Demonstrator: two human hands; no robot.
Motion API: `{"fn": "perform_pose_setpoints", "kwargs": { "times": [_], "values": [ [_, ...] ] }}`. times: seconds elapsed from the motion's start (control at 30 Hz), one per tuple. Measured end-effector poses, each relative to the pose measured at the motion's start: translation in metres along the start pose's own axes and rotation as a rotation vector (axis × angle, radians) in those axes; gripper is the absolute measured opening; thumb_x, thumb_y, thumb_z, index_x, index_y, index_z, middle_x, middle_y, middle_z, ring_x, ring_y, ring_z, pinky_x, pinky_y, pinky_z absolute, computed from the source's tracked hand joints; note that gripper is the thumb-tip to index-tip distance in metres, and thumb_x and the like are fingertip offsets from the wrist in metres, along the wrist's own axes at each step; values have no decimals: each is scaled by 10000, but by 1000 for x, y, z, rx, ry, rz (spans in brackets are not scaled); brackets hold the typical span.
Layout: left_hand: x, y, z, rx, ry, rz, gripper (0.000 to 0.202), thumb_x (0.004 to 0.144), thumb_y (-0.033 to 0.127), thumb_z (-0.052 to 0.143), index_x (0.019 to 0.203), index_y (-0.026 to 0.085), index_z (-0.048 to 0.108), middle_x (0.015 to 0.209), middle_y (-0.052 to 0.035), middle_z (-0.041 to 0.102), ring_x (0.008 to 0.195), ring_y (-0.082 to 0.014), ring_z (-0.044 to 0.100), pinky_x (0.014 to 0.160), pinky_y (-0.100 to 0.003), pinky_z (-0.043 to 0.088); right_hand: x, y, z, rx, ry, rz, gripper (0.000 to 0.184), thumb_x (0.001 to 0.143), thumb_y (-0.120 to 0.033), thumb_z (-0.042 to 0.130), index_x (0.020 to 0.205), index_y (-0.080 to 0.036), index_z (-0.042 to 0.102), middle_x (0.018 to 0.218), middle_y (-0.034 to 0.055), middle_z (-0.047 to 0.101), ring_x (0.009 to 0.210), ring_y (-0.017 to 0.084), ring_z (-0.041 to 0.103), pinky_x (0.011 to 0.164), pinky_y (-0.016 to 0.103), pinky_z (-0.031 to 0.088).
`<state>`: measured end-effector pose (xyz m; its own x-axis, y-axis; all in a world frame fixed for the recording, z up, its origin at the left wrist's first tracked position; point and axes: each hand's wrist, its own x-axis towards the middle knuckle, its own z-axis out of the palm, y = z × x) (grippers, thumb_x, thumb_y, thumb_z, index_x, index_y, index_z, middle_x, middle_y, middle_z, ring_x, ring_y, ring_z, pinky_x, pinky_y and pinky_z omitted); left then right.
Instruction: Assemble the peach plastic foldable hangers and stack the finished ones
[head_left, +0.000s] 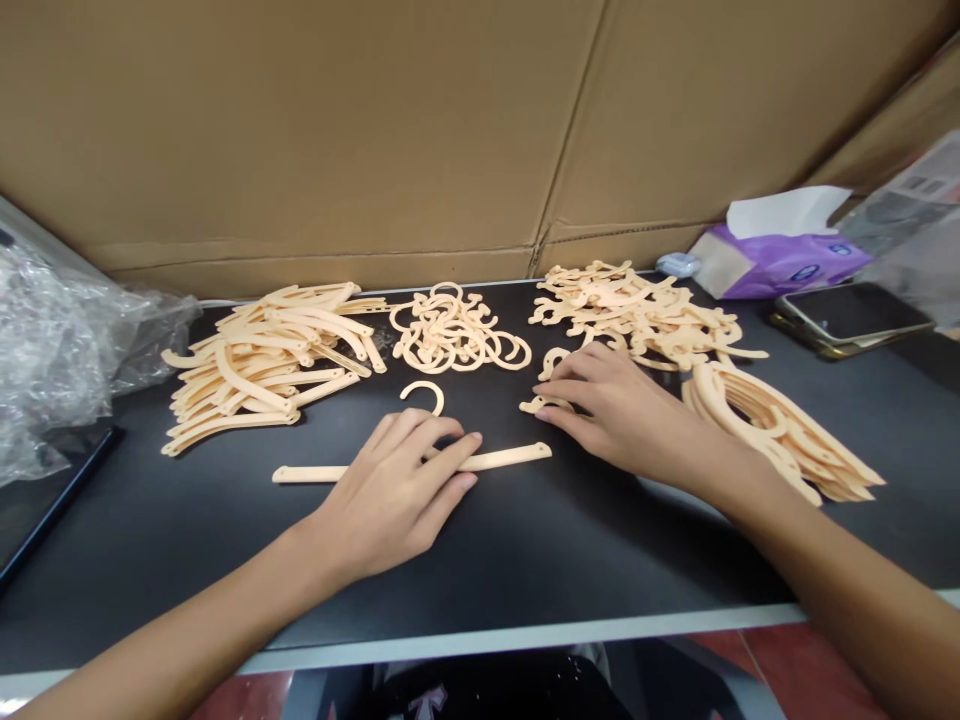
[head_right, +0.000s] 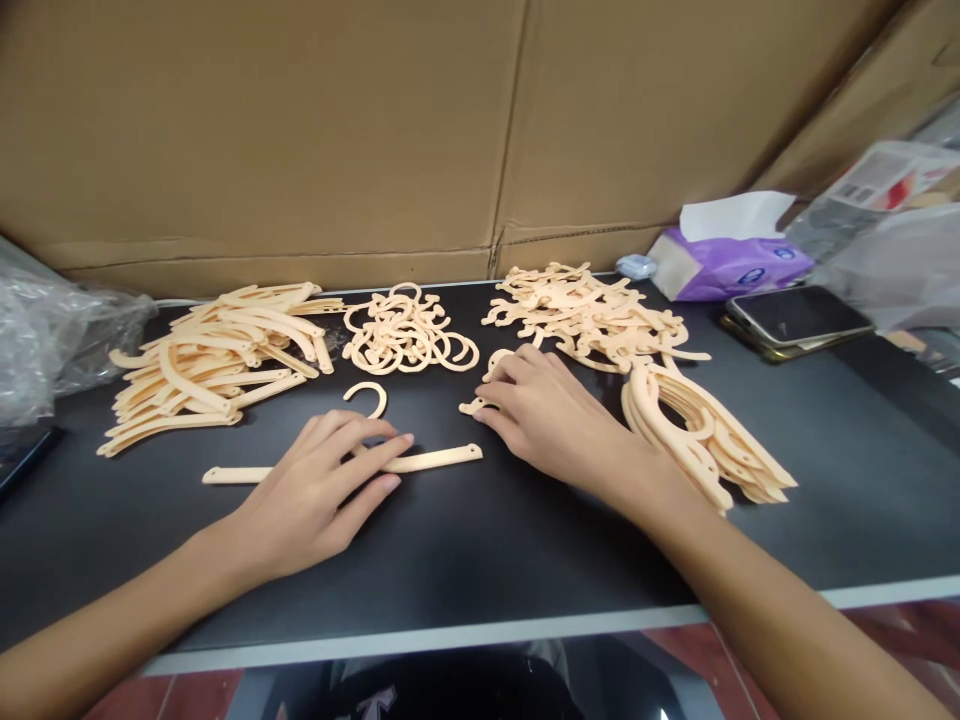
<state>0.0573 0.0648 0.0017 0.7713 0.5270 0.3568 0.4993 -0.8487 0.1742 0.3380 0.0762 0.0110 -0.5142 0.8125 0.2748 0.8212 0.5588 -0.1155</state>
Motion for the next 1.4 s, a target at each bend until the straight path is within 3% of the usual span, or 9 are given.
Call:
{"fn": "perform_pose_setpoints", "kwargs": {
  "times": [0.2, 0.33, 0.53, 0.8, 0.97, 1.2, 1.4],
  "values": [
    [3, 2, 3, -15, -22, -1, 160, 1001, 146, 470, 982, 151, 629, 1032, -84, 685, 950, -215, 593, 836, -391, 447, 3, -7, 3, 96, 50, -47, 185, 988, -201, 500, 911, -169, 666, 907, 90, 678, 889, 226, 584, 830, 376, 474],
    [1, 0, -1, 31, 20, -36, 147, 985, 141, 476, 965, 150, 621, 986, -87, 693, 890, -212, 612, 794, -386, 451, 1, -11, 4, 182, 99, -52, 177, 992, -200, 485, 998, -181, 661, 948, 80, 716, 880, 212, 644, 815, 352, 504],
    [2, -2, -5, 185, 140, 15, 76, 929, 97, 566, 930, 122, 638, 919, -77, 716, 843, -225, 645, 824, -404, 484, -2, -17, -3, 297, 110, 21, 203, 1002, -225, 465, 1049, -195, 659, 1001, 77, 711, 868, 187, 666, 800, 316, 517],
    [-1, 1, -7, 306, 142, 58, 91, 897, 80, 596, 901, 143, 661, 899, -51, 737, 803, -219, 657, 800, -382, 499, 0, -21, -6, 395, 120, 65, 141, 890, -220, 639, 1004, -177, 709, 811, 25, 702, 662, 131, 619, 624, 243, 492],
    [-1, 6, -9, 398, 150, 4, 82, 884, 104, 613, 860, 157, 671, 877, -33, 746, 737, -207, 651, 724, -367, 477, -1, -19, -1, 376, 152, 20, 165, 908, -197, 638, 1046, -170, 724, 868, 43, 720, 726, 141, 655, 679, 251, 511],
    [-1, 9, -9, 474, 148, 21, 130, 834, 50, 610, 847, 148, 694, 861, -34, 753, 742, -208, 659, 710, -358, 450, -5, -18, 5, 286, 82, -5, 270, 968, -237, 574, 1195, -163, 700, 954, 72, 704, 812, 177, 667, 719, 298, 514],
    [-1, 13, -9, 512, 183, 10, 106, 800, 39, 655, 802, 138, 695, 841, -26, 759, 756, -216, 685, 681, -355, 446, -2, -20, 2, 357, 63, -6, 290, 942, -264, 616, 1183, -136, 713, 962, 89, 683, 795, 172, 659, 729, 297, 514]
  ]
}}
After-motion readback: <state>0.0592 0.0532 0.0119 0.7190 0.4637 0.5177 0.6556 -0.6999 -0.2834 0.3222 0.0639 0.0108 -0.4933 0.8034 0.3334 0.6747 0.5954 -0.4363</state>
